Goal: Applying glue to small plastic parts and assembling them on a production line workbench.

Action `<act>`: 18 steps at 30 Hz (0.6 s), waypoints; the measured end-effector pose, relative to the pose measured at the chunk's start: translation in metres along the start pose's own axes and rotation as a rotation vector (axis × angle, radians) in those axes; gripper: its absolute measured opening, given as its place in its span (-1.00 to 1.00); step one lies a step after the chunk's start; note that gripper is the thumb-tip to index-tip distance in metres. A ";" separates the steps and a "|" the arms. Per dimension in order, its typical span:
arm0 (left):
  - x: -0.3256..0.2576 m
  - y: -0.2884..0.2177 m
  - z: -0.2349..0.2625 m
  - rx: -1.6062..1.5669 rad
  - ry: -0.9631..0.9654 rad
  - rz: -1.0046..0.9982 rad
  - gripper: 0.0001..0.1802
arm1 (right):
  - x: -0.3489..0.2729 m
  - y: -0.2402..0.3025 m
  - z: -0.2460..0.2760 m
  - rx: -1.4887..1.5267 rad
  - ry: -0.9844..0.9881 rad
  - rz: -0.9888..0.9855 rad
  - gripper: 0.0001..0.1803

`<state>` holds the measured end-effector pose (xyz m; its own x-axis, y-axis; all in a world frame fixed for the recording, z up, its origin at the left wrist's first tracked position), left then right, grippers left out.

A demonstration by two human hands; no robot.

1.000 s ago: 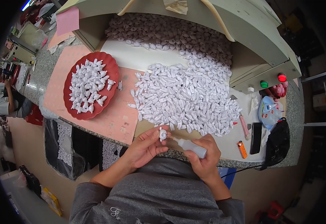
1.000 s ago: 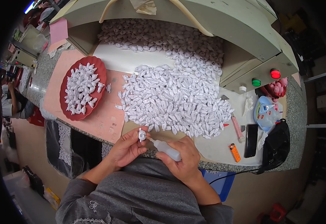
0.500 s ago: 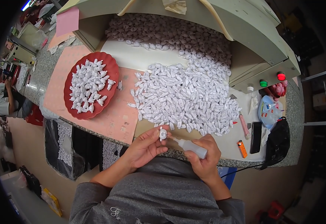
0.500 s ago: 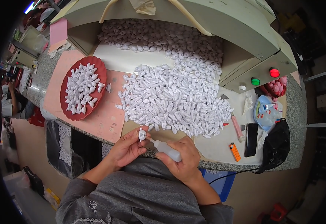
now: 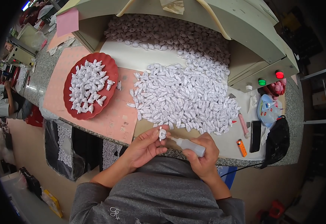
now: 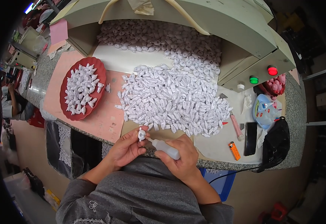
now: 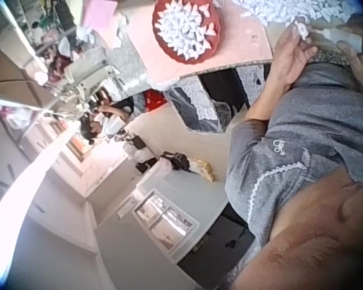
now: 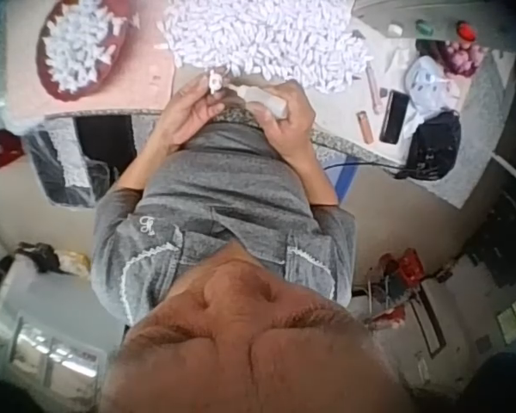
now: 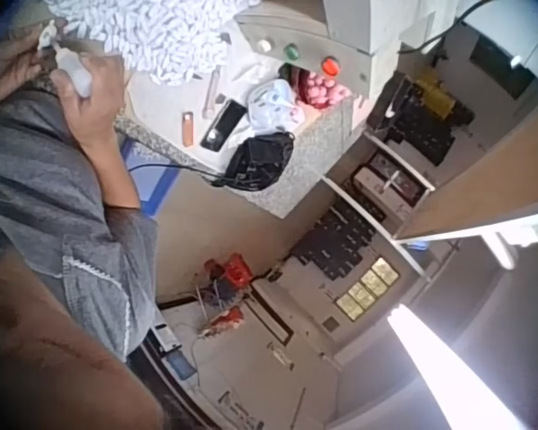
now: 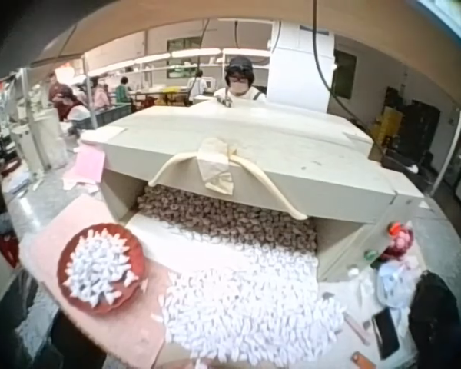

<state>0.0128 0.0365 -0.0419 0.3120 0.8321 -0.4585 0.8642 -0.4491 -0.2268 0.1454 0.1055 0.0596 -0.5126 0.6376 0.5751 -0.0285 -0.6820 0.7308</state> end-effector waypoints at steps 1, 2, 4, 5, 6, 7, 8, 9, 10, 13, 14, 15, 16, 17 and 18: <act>0.000 0.000 0.001 -0.014 -0.013 0.001 -0.61 | 0.000 0.000 0.000 0.009 0.007 -0.004 -0.69; 0.000 0.000 0.001 -0.014 -0.013 0.002 -0.61 | 0.000 0.000 -0.001 0.017 0.014 -0.010 -0.69; 0.000 -0.001 -0.001 -0.003 -0.007 -0.006 -0.62 | 0.000 -0.002 0.000 0.032 0.011 -0.018 -0.70; 0.000 -0.001 -0.001 -0.004 -0.008 -0.005 -0.62 | 0.000 -0.004 0.000 0.049 0.008 -0.026 -0.71; -0.001 -0.003 -0.001 0.036 -0.014 -0.034 -0.62 | 0.001 -0.003 0.001 0.049 0.007 -0.028 -0.71; -0.003 -0.006 -0.001 0.076 -0.020 -0.063 -0.63 | 0.001 -0.004 0.001 0.062 0.026 -0.059 -0.72; -0.003 -0.005 -0.001 0.076 -0.019 -0.061 -0.63 | 0.002 -0.006 0.002 0.074 0.046 -0.089 -0.73; -0.003 -0.006 -0.001 0.092 -0.035 -0.077 -0.63 | 0.002 -0.006 0.003 0.073 0.045 -0.090 -0.73; -0.004 -0.007 0.000 0.107 -0.050 -0.093 -0.64 | 0.003 -0.006 0.004 0.065 0.048 -0.093 -0.74; -0.004 -0.008 0.001 0.135 -0.083 -0.109 -0.65 | 0.003 -0.006 0.004 0.047 0.050 -0.086 -0.74; -0.004 -0.008 0.001 0.135 -0.083 -0.108 -0.65 | 0.004 -0.006 0.005 0.037 0.048 -0.076 -0.74; -0.004 -0.008 0.001 0.138 -0.085 -0.108 -0.65 | 0.004 -0.006 0.005 0.036 0.047 -0.077 -0.74; -0.004 -0.008 0.001 0.141 -0.088 -0.109 -0.64 | 0.004 -0.005 0.005 0.021 0.039 -0.067 -0.74; -0.004 -0.008 0.001 0.141 -0.088 -0.108 -0.64 | 0.004 -0.004 0.005 0.005 0.031 -0.056 -0.74; -0.004 -0.007 0.000 0.138 -0.072 -0.091 -0.63 | 0.004 -0.005 0.005 0.005 0.030 -0.056 -0.74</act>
<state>0.0058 0.0362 -0.0381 0.2013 0.8482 -0.4899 0.8238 -0.4172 -0.3838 0.1482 0.1129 0.0601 -0.5357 0.6637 0.5220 -0.0535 -0.6436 0.7635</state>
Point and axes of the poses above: each hand's wrist, its own x-axis towards the middle knuckle, its own z-axis out of the back of the hand, y = z × x, the point moved 8 cm from there along x, towards the middle knuckle, and after that the axes turned 9 degrees about z, right-handed, at the moved point
